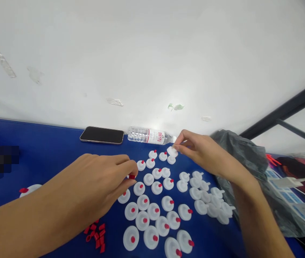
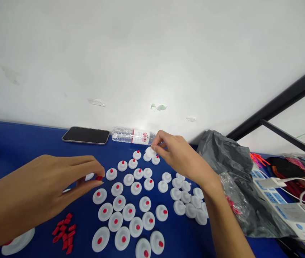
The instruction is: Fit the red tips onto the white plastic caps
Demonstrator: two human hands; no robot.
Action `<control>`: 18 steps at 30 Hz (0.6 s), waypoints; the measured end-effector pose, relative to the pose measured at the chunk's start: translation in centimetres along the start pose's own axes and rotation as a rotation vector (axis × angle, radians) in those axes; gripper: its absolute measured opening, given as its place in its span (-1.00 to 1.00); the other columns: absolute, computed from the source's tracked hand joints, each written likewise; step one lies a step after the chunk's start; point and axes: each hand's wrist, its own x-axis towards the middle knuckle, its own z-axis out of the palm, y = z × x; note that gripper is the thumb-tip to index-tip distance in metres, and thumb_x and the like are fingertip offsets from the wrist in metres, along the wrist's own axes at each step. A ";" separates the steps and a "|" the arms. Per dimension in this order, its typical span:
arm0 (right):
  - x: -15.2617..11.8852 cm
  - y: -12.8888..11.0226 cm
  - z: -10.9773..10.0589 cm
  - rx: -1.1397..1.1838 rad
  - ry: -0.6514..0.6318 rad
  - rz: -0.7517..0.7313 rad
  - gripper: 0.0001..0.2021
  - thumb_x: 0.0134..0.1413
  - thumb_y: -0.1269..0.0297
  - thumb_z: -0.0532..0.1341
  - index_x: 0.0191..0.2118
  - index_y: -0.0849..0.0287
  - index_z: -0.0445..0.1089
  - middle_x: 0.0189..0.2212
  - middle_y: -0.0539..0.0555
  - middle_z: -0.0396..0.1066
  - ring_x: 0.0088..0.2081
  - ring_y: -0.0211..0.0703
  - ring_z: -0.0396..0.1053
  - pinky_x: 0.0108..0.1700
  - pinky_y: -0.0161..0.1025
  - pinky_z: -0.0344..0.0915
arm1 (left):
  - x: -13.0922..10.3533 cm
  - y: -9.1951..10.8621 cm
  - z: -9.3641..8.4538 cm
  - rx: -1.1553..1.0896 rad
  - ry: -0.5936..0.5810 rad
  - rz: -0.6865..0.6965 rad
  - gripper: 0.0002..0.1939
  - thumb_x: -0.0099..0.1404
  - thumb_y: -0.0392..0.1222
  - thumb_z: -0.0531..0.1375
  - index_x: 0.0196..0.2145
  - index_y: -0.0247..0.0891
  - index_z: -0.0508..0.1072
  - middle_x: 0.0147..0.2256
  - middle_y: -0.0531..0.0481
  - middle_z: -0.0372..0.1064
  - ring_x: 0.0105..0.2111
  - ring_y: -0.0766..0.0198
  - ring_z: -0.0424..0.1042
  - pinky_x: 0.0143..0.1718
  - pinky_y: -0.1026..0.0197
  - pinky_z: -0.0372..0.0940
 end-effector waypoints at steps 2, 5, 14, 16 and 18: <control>0.2 -0.2 0.2 0.014 -0.013 -0.009 -0.80 0.55 0.06 0.24 -0.16 0.01 0.44 -0.25 -0.04 0.67 -0.23 -0.13 0.61 -0.20 -0.19 0.42 | 0.0 -0.1 0.1 0.016 0.064 0.040 -0.59 0.73 -0.18 0.00 -0.09 -0.09 0.66 -0.19 0.07 0.74 -0.35 0.14 0.74 -0.44 0.10 0.30; 0.2 -0.4 0.5 0.015 -0.071 -0.011 -0.85 0.53 0.14 0.29 -0.16 0.02 0.50 -0.24 -0.05 0.70 -0.19 -0.14 0.65 -0.17 -0.20 0.46 | 0.2 0.0 0.0 0.026 0.088 0.049 -0.54 0.75 -0.15 -0.04 -0.07 -0.08 0.68 -0.18 0.08 0.75 -0.33 0.12 0.75 -0.40 0.08 0.39; 0.2 0.1 2.2 -0.214 -0.284 -0.012 -0.77 0.41 0.27 0.47 0.11 -0.04 0.67 0.06 0.02 0.75 0.06 0.00 0.70 0.03 -0.14 0.55 | 0.4 -0.1 0.2 0.067 0.058 0.070 -0.64 0.67 -0.26 0.07 -0.06 -0.09 0.70 -0.22 0.06 0.74 -0.37 0.14 0.71 -0.38 0.12 0.40; 0.8 0.3 3.5 -0.265 -0.305 -0.033 -0.64 0.39 0.35 0.47 0.23 -0.05 0.64 0.19 0.07 0.71 0.20 0.08 0.66 0.14 -0.10 0.53 | 0.3 -0.2 0.3 0.072 0.044 0.066 -0.66 0.67 -0.26 0.09 -0.04 -0.09 0.70 -0.20 0.05 0.74 -0.34 0.14 0.72 -0.36 0.13 0.40; 1.4 0.3 4.8 -0.316 -0.324 -0.042 -0.56 0.35 0.43 0.46 0.28 -0.02 0.63 0.19 0.12 0.72 0.22 0.17 0.66 0.12 -0.08 0.52 | 0.3 -0.3 0.3 0.072 0.036 0.055 -0.67 0.67 -0.27 0.11 -0.02 -0.08 0.70 -0.19 0.04 0.75 -0.32 0.15 0.73 -0.35 0.14 0.40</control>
